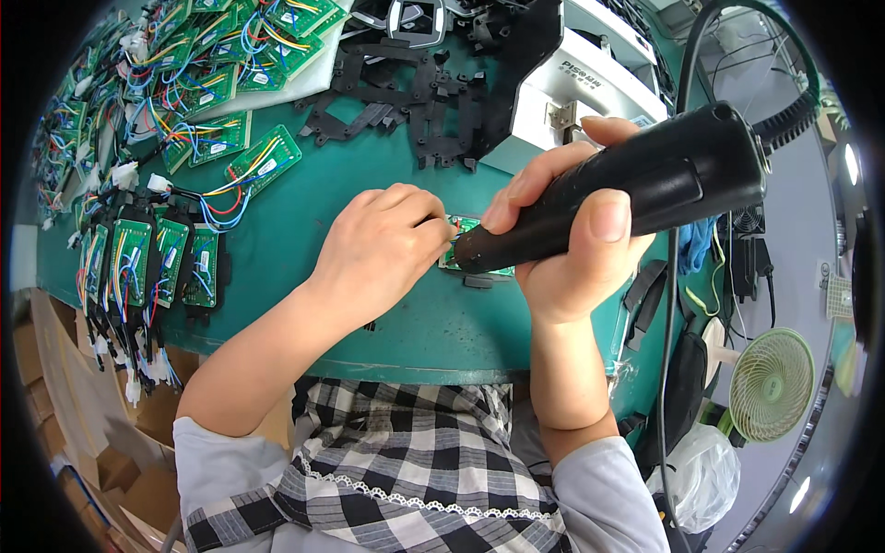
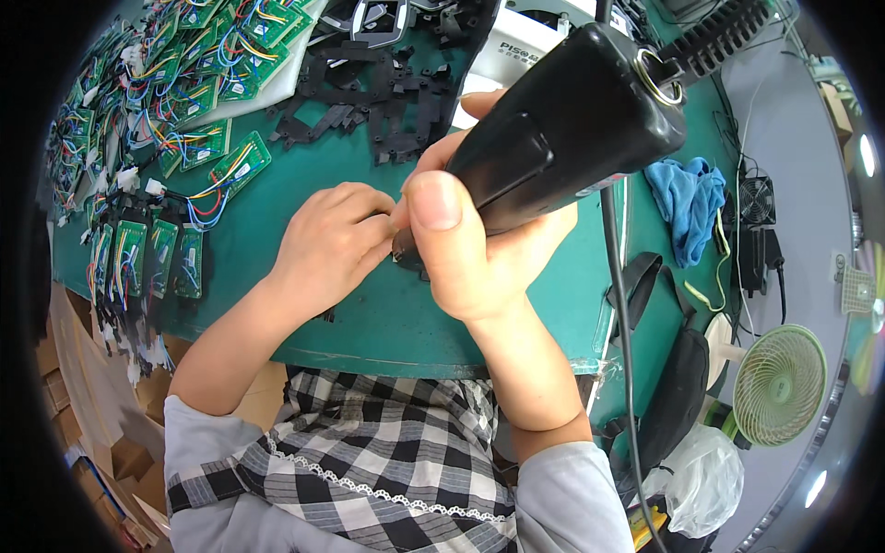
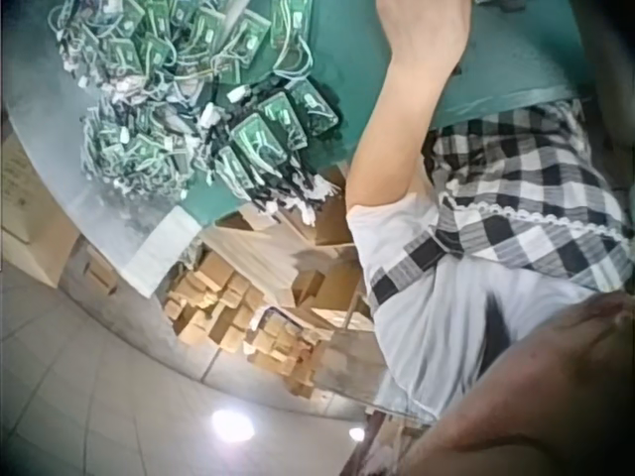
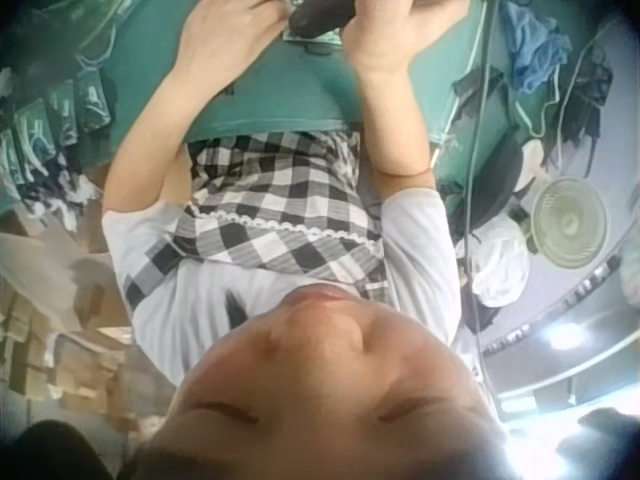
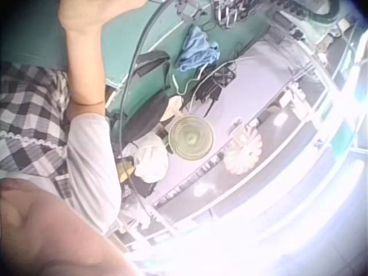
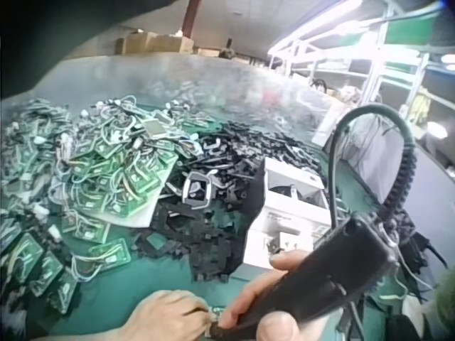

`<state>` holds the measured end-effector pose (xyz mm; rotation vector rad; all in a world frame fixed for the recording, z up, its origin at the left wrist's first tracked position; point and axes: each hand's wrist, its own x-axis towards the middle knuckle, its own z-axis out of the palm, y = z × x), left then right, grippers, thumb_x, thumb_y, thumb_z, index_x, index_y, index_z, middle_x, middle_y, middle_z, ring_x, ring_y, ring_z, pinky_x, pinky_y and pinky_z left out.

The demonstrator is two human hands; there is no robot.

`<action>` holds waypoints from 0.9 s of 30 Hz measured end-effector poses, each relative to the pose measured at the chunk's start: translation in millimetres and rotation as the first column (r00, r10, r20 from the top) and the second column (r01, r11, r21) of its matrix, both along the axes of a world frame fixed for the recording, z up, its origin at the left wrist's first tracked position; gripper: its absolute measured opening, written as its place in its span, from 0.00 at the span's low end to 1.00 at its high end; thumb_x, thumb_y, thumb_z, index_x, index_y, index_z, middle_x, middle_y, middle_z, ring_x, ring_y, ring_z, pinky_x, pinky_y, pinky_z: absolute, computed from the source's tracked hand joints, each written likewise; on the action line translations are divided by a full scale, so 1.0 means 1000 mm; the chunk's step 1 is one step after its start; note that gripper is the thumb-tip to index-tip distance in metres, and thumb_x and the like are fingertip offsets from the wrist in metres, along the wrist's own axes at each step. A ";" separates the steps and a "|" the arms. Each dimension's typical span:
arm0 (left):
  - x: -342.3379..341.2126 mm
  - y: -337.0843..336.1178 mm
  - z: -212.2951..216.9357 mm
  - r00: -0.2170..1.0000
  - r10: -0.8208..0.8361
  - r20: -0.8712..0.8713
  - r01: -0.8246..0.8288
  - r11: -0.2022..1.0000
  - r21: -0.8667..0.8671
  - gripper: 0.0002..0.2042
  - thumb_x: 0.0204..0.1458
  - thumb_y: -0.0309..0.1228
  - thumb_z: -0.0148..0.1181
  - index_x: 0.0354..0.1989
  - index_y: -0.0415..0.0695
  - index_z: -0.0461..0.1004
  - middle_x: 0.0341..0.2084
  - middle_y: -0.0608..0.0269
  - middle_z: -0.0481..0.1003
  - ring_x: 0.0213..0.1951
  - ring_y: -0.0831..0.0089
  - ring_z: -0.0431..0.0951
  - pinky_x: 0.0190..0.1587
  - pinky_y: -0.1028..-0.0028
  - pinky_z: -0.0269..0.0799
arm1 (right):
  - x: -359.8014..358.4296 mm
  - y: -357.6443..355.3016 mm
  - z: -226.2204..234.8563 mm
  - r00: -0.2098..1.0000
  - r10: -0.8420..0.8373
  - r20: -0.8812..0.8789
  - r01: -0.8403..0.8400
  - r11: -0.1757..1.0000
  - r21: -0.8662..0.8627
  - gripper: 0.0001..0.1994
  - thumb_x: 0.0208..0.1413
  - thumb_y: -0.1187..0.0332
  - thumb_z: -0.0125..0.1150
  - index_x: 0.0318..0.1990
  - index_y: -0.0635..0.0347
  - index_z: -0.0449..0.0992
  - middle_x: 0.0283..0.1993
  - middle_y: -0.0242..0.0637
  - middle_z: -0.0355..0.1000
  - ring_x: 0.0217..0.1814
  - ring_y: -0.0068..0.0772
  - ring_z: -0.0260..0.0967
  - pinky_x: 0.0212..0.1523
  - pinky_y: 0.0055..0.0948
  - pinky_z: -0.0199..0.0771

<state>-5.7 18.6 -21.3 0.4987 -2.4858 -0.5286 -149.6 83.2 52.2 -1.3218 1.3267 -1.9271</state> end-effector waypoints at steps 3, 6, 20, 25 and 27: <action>0.000 -0.001 -0.002 1.000 -0.009 -0.015 0.009 1.000 0.010 0.07 0.42 0.26 0.65 0.31 0.44 0.76 0.35 0.67 0.75 0.41 0.65 0.76 0.42 0.65 0.70 | -0.002 0.001 -0.003 0.993 -0.020 -0.113 0.018 1.000 -0.013 0.37 0.53 0.43 0.58 0.54 0.70 0.54 0.24 0.44 0.67 0.17 0.34 0.67 0.19 0.32 0.75; 0.001 -0.002 -0.001 1.000 -0.019 0.011 0.019 0.999 0.034 0.07 0.42 0.26 0.65 0.31 0.44 0.76 0.35 0.66 0.75 0.41 0.65 0.76 0.43 0.65 0.70 | 0.002 0.006 0.005 0.995 -0.012 -0.096 0.014 1.000 0.015 0.39 0.53 0.41 0.57 0.55 0.69 0.53 0.25 0.44 0.67 0.18 0.34 0.67 0.21 0.32 0.75; 0.000 -0.002 0.000 1.000 -0.002 -0.021 0.002 1.000 -0.009 0.03 0.42 0.27 0.63 0.25 0.44 0.76 0.29 0.69 0.73 0.35 0.70 0.74 0.41 0.70 0.69 | 0.004 0.011 0.004 0.994 0.012 -0.106 -0.003 0.997 0.081 0.39 0.53 0.37 0.55 0.57 0.63 0.53 0.27 0.44 0.67 0.20 0.34 0.67 0.22 0.33 0.75; 0.001 -0.003 -0.002 1.000 -0.011 0.015 0.010 0.999 0.032 0.05 0.41 0.27 0.64 0.28 0.45 0.77 0.32 0.68 0.74 0.37 0.67 0.75 0.42 0.68 0.70 | 0.001 0.012 0.006 0.993 0.016 -0.120 -0.009 0.998 0.061 0.39 0.53 0.37 0.54 0.57 0.63 0.53 0.27 0.43 0.66 0.20 0.34 0.67 0.22 0.34 0.74; 0.001 -0.002 0.000 0.999 -0.022 0.038 0.020 0.999 0.039 0.06 0.41 0.27 0.65 0.30 0.46 0.77 0.33 0.68 0.74 0.39 0.67 0.76 0.43 0.67 0.70 | 0.001 0.013 0.009 0.994 -0.001 -0.108 0.005 0.999 0.035 0.39 0.53 0.37 0.54 0.57 0.62 0.54 0.27 0.43 0.66 0.20 0.34 0.67 0.22 0.34 0.74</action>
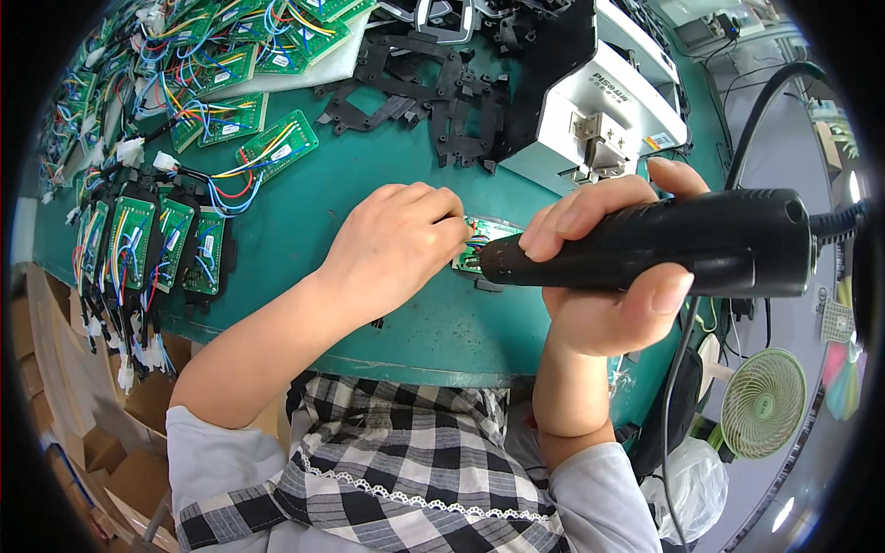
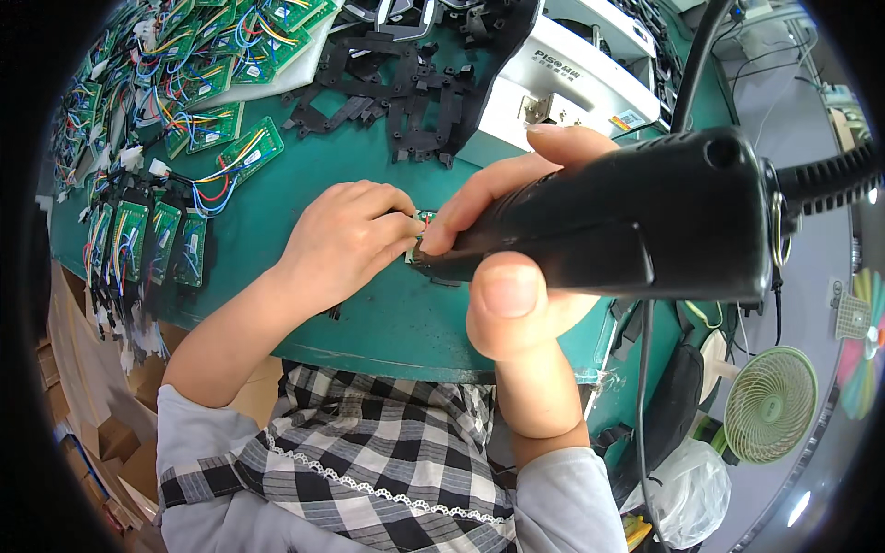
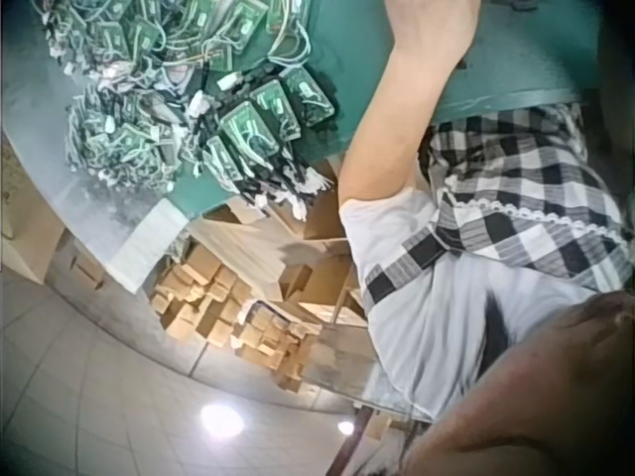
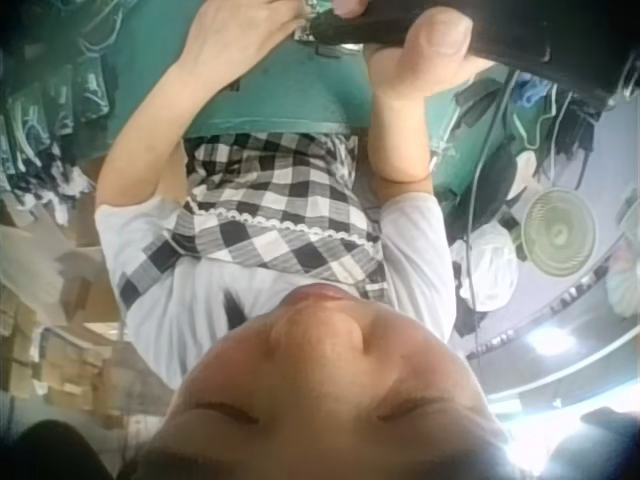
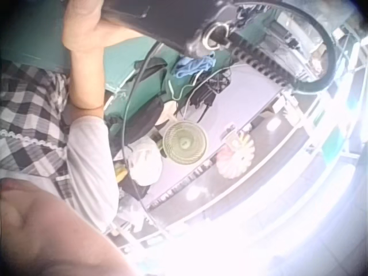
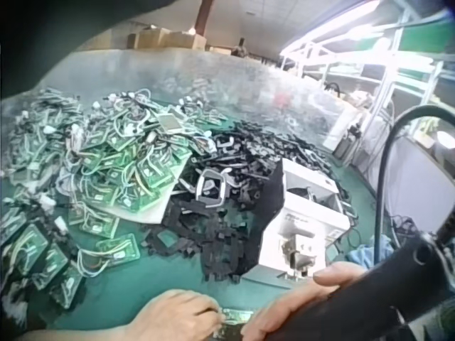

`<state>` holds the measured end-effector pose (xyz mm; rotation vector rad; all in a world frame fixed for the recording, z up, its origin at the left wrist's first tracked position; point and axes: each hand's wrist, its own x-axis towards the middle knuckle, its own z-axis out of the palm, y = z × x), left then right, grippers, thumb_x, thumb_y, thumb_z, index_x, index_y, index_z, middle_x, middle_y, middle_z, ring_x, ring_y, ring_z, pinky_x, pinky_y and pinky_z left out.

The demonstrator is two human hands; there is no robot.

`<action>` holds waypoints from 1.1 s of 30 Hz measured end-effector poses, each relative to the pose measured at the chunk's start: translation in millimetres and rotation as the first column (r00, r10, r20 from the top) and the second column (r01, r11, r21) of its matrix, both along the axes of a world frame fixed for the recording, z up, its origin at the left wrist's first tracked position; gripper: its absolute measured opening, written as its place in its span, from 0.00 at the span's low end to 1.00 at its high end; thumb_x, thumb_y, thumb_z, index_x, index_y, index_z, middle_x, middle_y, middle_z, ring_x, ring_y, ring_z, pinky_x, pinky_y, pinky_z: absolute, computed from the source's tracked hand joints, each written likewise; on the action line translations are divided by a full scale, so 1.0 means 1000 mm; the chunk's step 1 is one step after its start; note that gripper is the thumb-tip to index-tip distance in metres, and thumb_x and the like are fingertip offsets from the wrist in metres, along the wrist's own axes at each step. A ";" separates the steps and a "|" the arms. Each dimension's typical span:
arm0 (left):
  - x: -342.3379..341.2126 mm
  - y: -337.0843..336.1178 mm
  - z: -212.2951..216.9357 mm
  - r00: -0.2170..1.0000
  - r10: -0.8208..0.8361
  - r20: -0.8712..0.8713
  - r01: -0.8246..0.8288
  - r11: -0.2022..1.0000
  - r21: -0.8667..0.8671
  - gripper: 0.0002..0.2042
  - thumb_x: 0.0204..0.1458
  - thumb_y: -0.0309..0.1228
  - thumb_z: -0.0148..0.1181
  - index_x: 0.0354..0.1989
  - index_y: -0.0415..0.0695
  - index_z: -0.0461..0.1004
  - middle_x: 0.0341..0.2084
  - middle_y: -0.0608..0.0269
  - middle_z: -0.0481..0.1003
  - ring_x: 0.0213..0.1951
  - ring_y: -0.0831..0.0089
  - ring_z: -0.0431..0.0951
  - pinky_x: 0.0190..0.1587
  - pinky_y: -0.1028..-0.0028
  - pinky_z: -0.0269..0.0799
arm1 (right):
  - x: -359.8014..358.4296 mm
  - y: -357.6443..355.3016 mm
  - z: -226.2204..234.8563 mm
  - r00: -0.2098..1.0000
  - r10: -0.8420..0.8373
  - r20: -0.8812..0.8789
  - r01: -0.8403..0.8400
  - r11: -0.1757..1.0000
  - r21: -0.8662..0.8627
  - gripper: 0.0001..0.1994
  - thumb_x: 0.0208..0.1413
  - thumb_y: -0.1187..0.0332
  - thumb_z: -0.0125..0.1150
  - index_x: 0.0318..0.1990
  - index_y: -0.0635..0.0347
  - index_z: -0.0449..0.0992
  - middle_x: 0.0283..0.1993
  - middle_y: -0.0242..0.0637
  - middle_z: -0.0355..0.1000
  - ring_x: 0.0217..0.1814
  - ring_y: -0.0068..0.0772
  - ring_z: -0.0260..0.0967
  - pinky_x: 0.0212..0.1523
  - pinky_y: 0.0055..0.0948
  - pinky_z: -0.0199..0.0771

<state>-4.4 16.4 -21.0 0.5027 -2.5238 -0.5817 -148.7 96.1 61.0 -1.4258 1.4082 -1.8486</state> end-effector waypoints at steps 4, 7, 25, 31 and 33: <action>0.000 0.000 -0.001 1.000 0.000 0.008 0.000 1.000 0.000 0.06 0.42 0.27 0.66 0.30 0.46 0.77 0.33 0.68 0.74 0.38 0.67 0.76 0.42 0.67 0.70 | -0.002 -0.003 -0.008 1.000 -0.021 -0.016 0.021 1.000 -0.001 0.38 0.54 0.38 0.53 0.57 0.62 0.54 0.27 0.42 0.66 0.20 0.35 0.67 0.22 0.34 0.74; 0.001 -0.001 0.000 1.000 -0.003 0.012 0.003 1.000 0.006 0.07 0.42 0.27 0.66 0.31 0.46 0.77 0.33 0.69 0.74 0.37 0.68 0.75 0.42 0.67 0.70 | -0.004 -0.002 -0.009 0.999 -0.025 -0.037 0.024 0.999 -0.022 0.38 0.54 0.38 0.53 0.57 0.63 0.54 0.27 0.42 0.66 0.20 0.34 0.67 0.22 0.34 0.74; -0.002 0.002 0.000 0.999 0.026 0.024 -0.026 1.000 0.000 0.04 0.43 0.28 0.64 0.28 0.45 0.75 0.30 0.71 0.72 0.32 0.68 0.73 0.34 0.68 0.72 | 0.001 0.001 -0.007 0.977 0.098 -0.188 -0.097 0.995 0.016 0.38 0.55 0.37 0.52 0.54 0.66 0.56 0.24 0.44 0.67 0.17 0.34 0.67 0.21 0.29 0.73; 0.000 0.006 0.005 1.000 0.027 0.004 -0.027 0.999 0.032 0.17 0.44 0.33 0.65 0.44 0.44 0.74 0.43 0.61 0.72 0.45 0.63 0.73 0.49 0.64 0.71 | -0.007 0.003 -0.010 0.940 -0.214 0.264 0.250 0.962 -0.109 0.34 0.58 0.39 0.46 0.57 0.61 0.58 0.26 0.41 0.67 0.18 0.33 0.64 0.21 0.32 0.69; -0.001 0.010 0.001 1.000 -0.008 0.026 0.009 1.000 -0.023 0.24 0.45 0.37 0.66 0.51 0.43 0.71 0.50 0.56 0.70 0.53 0.61 0.70 0.56 0.63 0.67 | -0.030 0.007 0.001 0.886 -0.107 0.452 0.219 0.955 -0.202 0.30 0.60 0.43 0.46 0.55 0.62 0.58 0.23 0.41 0.68 0.16 0.32 0.65 0.18 0.29 0.70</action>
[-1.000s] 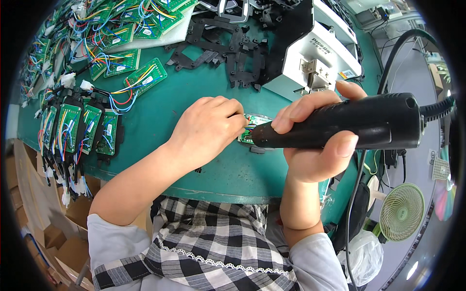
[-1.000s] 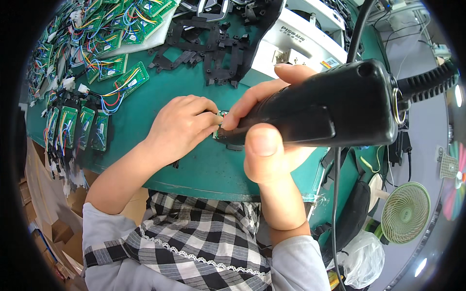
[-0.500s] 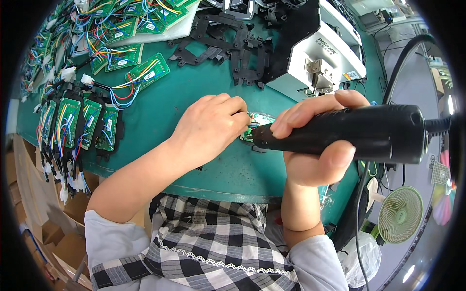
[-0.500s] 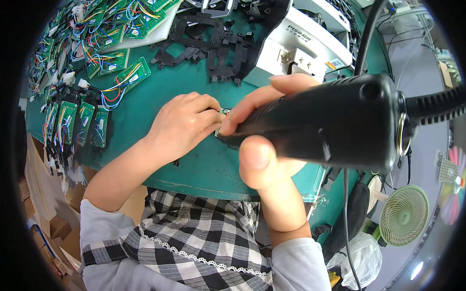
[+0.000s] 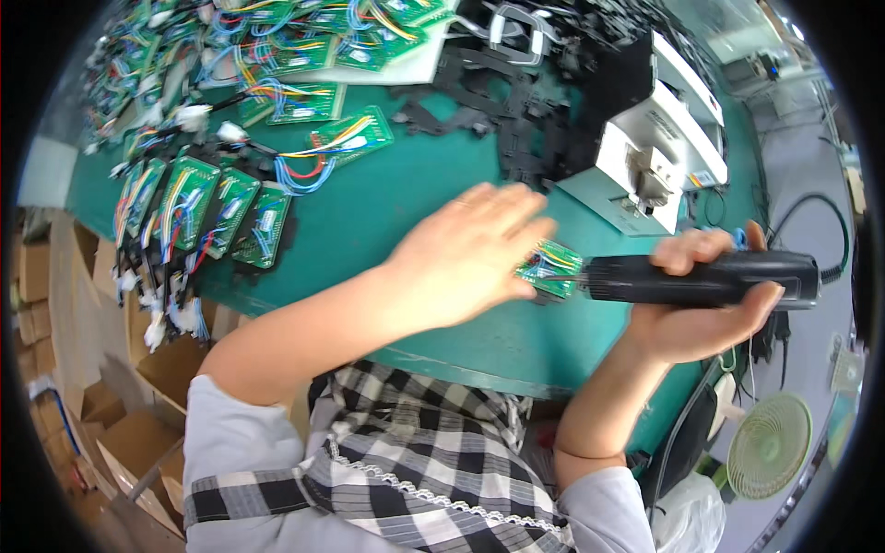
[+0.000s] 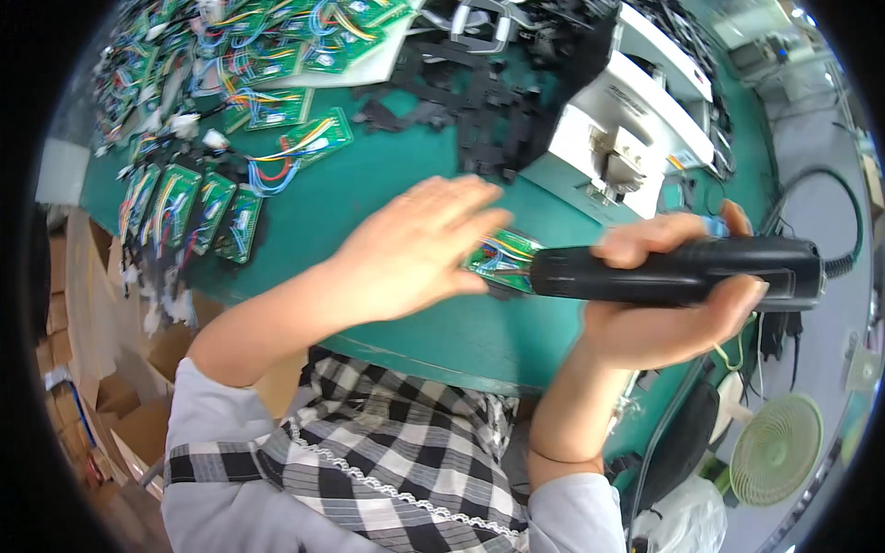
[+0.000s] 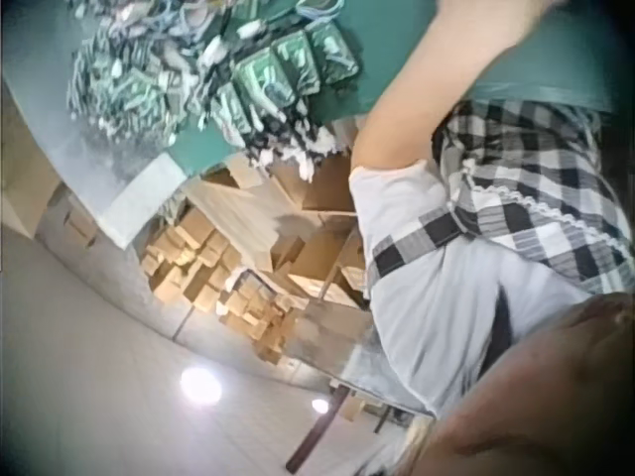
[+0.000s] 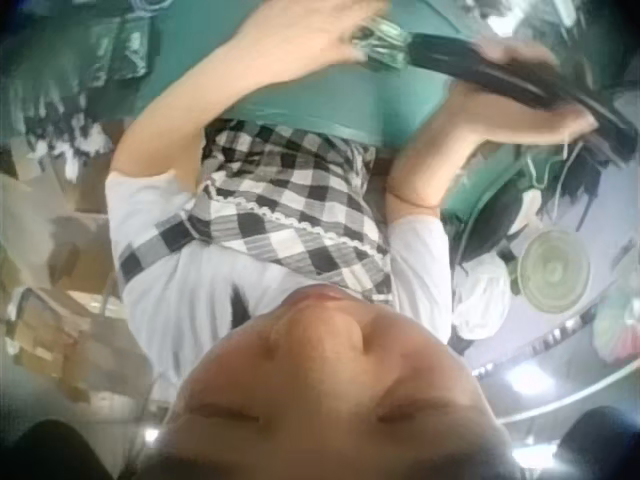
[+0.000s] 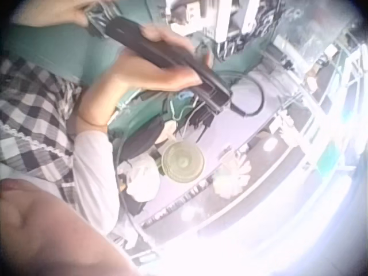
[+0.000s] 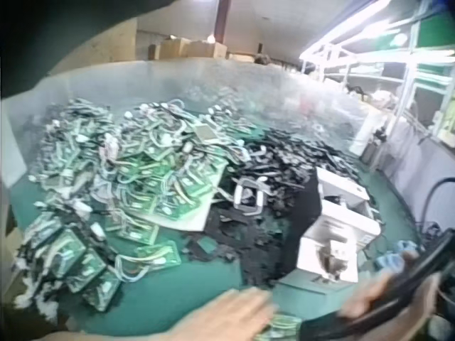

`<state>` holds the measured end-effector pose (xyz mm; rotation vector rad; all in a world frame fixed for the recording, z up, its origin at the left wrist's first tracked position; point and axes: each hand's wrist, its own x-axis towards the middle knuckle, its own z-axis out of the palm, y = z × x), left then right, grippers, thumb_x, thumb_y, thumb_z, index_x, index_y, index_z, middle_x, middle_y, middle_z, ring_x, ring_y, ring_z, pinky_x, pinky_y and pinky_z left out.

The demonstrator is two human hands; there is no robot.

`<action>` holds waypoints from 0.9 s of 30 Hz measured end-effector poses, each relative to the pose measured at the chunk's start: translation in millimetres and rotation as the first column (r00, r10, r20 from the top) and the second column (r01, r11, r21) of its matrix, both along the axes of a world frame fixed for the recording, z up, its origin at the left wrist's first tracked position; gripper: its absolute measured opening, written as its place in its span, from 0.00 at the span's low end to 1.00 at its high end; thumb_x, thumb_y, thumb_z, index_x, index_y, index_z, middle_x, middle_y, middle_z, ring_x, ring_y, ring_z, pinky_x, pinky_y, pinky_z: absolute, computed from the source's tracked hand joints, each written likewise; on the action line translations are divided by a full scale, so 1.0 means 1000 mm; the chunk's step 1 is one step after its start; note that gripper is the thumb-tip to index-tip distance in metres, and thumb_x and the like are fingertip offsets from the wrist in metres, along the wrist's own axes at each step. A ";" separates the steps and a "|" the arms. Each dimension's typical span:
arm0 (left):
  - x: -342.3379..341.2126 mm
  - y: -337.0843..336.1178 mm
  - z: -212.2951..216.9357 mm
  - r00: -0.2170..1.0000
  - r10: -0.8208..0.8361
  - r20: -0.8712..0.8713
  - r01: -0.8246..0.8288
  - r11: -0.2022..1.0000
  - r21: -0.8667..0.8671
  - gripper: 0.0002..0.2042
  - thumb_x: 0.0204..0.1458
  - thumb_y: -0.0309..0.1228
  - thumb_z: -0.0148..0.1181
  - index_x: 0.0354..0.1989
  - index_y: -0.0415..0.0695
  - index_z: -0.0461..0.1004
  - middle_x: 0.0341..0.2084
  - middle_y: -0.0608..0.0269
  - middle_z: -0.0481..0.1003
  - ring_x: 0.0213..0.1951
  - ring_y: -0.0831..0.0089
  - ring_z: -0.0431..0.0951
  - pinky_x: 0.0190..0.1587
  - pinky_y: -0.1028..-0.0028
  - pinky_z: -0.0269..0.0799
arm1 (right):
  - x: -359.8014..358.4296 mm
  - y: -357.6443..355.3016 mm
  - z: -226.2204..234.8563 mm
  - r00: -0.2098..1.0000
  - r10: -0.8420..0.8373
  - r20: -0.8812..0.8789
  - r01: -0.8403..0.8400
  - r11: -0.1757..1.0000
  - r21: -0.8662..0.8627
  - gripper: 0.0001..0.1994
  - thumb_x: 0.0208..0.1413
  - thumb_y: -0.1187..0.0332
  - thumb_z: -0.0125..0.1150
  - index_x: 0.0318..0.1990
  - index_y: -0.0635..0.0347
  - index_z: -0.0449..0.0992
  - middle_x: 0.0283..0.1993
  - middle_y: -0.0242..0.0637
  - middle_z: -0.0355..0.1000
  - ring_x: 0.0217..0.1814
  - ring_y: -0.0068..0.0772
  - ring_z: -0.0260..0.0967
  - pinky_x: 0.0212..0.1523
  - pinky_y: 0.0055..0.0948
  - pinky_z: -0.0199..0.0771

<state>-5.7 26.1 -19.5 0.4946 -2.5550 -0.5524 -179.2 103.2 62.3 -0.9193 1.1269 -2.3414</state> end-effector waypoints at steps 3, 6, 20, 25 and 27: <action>-0.004 0.002 0.004 0.987 -0.082 0.139 0.087 0.996 -0.033 0.28 0.42 0.41 0.68 0.51 0.41 0.70 0.48 0.58 0.70 0.52 0.63 0.70 0.52 0.64 0.69 | -0.024 -0.004 0.007 0.996 0.013 0.091 -0.014 1.000 0.014 0.27 0.59 0.44 0.49 0.51 0.61 0.65 0.26 0.40 0.68 0.22 0.31 0.64 0.24 0.31 0.66; 0.010 0.003 0.017 0.989 -0.059 0.135 0.061 0.998 -0.015 0.28 0.40 0.42 0.69 0.48 0.39 0.71 0.39 0.60 0.70 0.42 0.65 0.71 0.44 0.67 0.72 | -0.038 -0.001 -0.002 0.981 0.093 0.172 -0.097 0.995 0.017 0.26 0.59 0.45 0.50 0.49 0.61 0.67 0.27 0.41 0.68 0.23 0.31 0.62 0.26 0.30 0.62; 0.298 -0.048 0.080 0.368 0.927 0.071 -0.725 0.334 -0.602 0.23 0.58 0.37 0.57 0.59 0.42 0.66 0.55 0.54 0.68 0.58 0.63 0.66 0.60 0.68 0.59 | -0.035 -0.011 -0.016 0.918 0.014 0.397 -0.048 0.996 0.076 0.23 0.58 0.45 0.53 0.46 0.56 0.64 0.23 0.37 0.66 0.21 0.30 0.65 0.24 0.33 0.68; 0.091 0.000 0.095 0.963 0.262 0.062 -0.269 0.939 0.215 0.29 0.49 0.41 0.63 0.57 0.39 0.67 0.52 0.54 0.70 0.54 0.61 0.70 0.57 0.66 0.63 | -0.025 -0.002 -0.017 0.922 0.101 0.375 -0.093 0.995 -0.041 0.23 0.61 0.46 0.48 0.48 0.57 0.64 0.23 0.37 0.66 0.20 0.32 0.64 0.23 0.34 0.68; 0.035 0.009 0.083 0.988 -0.007 0.153 -0.027 0.975 0.222 0.37 0.46 0.48 0.65 0.60 0.39 0.63 0.55 0.52 0.69 0.57 0.55 0.68 0.59 0.63 0.62 | -0.010 -0.008 -0.019 0.922 0.180 0.344 -0.155 0.983 -0.099 0.23 0.62 0.46 0.45 0.50 0.58 0.63 0.23 0.38 0.66 0.19 0.32 0.64 0.22 0.34 0.69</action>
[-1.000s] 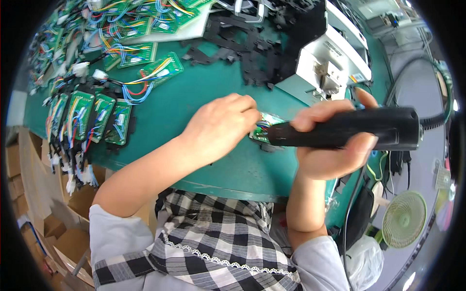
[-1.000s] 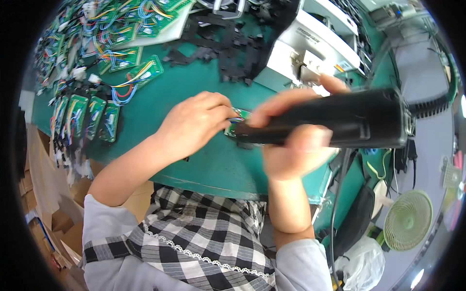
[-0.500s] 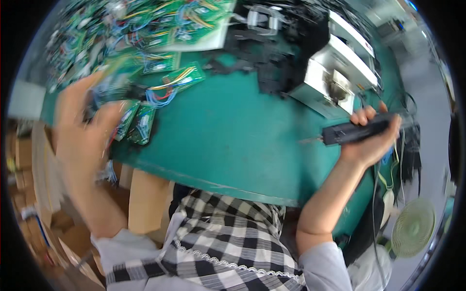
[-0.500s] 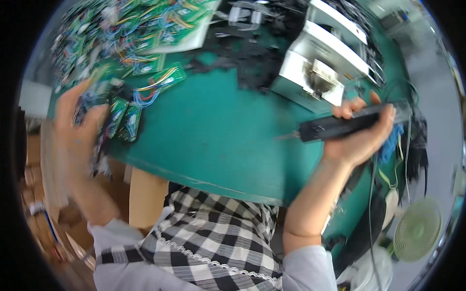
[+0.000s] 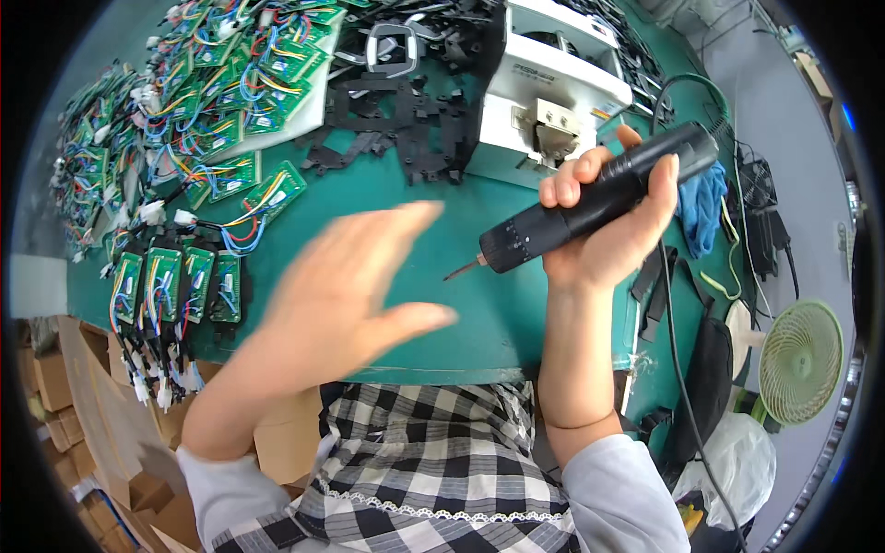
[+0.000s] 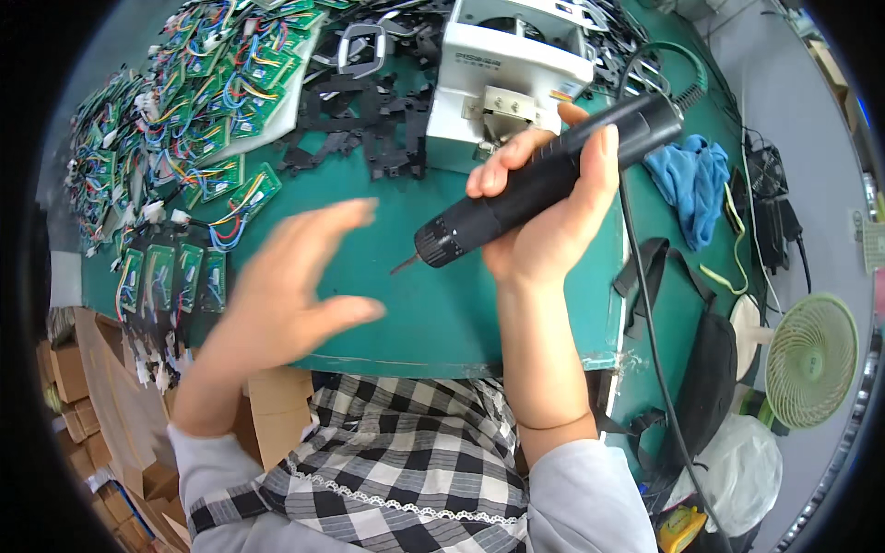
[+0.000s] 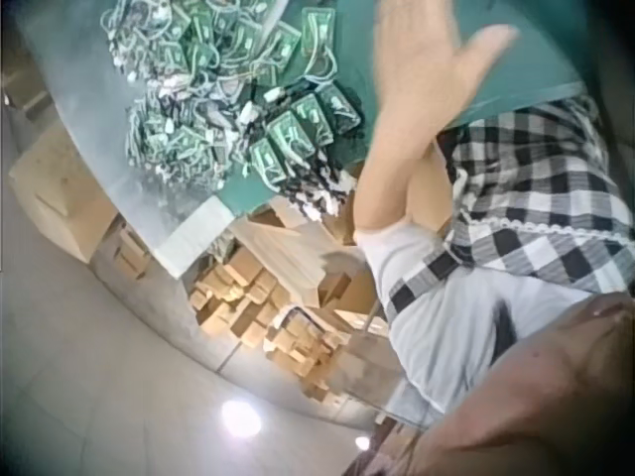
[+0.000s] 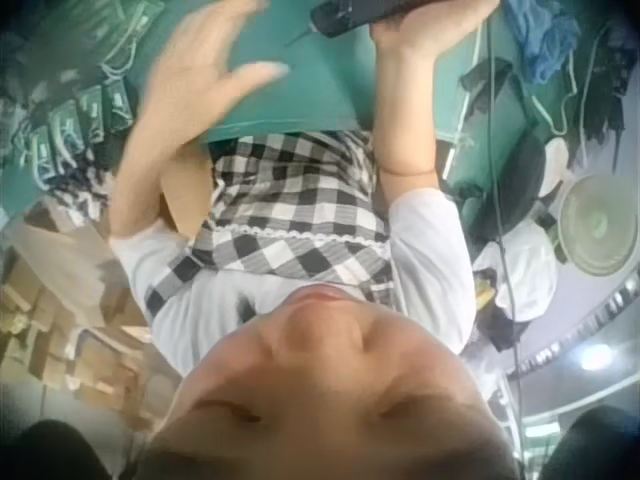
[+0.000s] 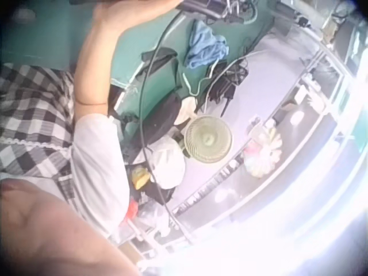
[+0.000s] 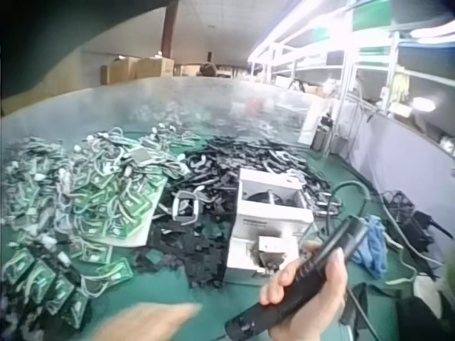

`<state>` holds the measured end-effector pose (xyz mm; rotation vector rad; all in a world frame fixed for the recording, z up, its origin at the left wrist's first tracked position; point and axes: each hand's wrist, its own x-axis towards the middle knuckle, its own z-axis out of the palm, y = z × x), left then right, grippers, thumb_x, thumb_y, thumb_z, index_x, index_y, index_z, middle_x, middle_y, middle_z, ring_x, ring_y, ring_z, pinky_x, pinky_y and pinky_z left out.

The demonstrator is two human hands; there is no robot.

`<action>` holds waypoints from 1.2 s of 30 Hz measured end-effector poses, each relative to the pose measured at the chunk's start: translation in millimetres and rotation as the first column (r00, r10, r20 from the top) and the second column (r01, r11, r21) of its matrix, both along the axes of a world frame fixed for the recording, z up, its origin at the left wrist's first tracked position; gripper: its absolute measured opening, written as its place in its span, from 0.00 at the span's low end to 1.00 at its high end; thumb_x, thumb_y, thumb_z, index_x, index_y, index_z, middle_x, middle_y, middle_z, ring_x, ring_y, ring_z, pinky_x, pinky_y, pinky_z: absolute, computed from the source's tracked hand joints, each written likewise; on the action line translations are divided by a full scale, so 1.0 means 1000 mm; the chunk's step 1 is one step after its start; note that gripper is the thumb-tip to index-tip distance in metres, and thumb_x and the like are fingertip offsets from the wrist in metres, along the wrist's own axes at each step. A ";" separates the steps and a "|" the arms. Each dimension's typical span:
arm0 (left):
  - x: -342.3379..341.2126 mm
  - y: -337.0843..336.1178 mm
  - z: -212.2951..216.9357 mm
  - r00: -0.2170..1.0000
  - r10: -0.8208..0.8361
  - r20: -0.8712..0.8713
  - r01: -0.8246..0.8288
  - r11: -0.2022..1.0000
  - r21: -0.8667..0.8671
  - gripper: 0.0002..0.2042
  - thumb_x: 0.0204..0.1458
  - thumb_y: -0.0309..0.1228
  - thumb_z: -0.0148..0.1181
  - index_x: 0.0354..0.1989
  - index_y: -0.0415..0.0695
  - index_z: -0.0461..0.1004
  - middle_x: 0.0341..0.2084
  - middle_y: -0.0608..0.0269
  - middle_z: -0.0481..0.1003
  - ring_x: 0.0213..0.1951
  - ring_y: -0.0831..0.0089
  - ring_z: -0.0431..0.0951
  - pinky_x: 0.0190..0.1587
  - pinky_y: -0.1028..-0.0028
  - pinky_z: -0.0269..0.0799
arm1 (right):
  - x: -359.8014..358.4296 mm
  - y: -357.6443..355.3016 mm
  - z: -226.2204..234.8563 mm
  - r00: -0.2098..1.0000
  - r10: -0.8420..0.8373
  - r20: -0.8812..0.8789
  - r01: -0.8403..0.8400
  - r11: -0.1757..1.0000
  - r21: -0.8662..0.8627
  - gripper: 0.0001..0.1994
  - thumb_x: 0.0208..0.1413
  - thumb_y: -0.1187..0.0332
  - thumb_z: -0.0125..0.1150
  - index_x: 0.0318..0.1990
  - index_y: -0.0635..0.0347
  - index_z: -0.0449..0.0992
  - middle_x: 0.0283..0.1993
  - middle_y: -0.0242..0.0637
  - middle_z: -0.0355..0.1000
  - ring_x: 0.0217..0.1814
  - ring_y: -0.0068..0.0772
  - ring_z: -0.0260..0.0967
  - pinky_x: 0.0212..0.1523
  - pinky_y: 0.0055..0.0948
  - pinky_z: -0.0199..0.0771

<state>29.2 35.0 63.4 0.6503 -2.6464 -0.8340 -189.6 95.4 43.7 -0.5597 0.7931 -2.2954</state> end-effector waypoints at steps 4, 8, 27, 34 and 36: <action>-0.075 0.004 -0.039 0.993 -0.111 -0.045 0.119 0.953 0.278 0.28 0.51 0.37 0.61 0.56 0.40 0.56 0.38 0.46 0.74 0.42 0.48 0.76 0.42 0.56 0.71 | 0.013 0.000 -0.004 0.988 -0.085 -0.129 0.086 0.996 0.002 0.25 0.62 0.46 0.45 0.52 0.61 0.59 0.22 0.38 0.65 0.18 0.30 0.65 0.21 0.32 0.71; -0.092 0.010 -0.050 0.998 -0.050 -0.049 0.060 0.972 0.227 0.21 0.50 0.32 0.62 0.47 0.41 0.58 0.34 0.48 0.75 0.37 0.48 0.77 0.36 0.56 0.72 | 0.002 0.003 -0.007 0.963 -0.158 -0.216 0.169 0.985 0.030 0.28 0.59 0.44 0.49 0.49 0.62 0.59 0.21 0.37 0.66 0.17 0.31 0.65 0.20 0.32 0.71; -0.111 -0.195 -0.040 0.773 0.620 -0.136 -0.567 0.578 -0.587 0.15 0.56 0.45 0.53 0.45 0.51 0.76 0.38 0.59 0.77 0.44 0.58 0.77 0.44 0.61 0.72 | -0.010 0.008 0.000 0.962 -0.185 -0.203 0.206 0.975 0.087 0.22 0.61 0.47 0.45 0.48 0.58 0.65 0.24 0.37 0.65 0.19 0.30 0.61 0.22 0.32 0.64; -0.090 -0.214 -0.034 0.922 0.212 0.324 0.073 0.726 -0.684 0.10 0.46 0.23 0.56 0.38 0.48 0.72 0.45 0.65 0.73 0.51 0.62 0.72 0.49 0.64 0.70 | -0.024 0.013 0.001 0.948 -0.221 -0.230 0.249 0.963 0.102 0.22 0.62 0.48 0.46 0.48 0.58 0.65 0.24 0.37 0.66 0.19 0.30 0.62 0.23 0.31 0.66; -0.076 -0.206 -0.042 0.969 0.161 0.184 0.028 0.674 -0.738 0.14 0.47 0.23 0.55 0.44 0.49 0.72 0.50 0.66 0.72 0.53 0.64 0.72 0.54 0.66 0.67 | -0.024 0.015 0.003 0.941 -0.233 -0.246 0.261 0.961 0.090 0.22 0.62 0.48 0.46 0.48 0.58 0.65 0.24 0.37 0.66 0.19 0.30 0.62 0.23 0.31 0.66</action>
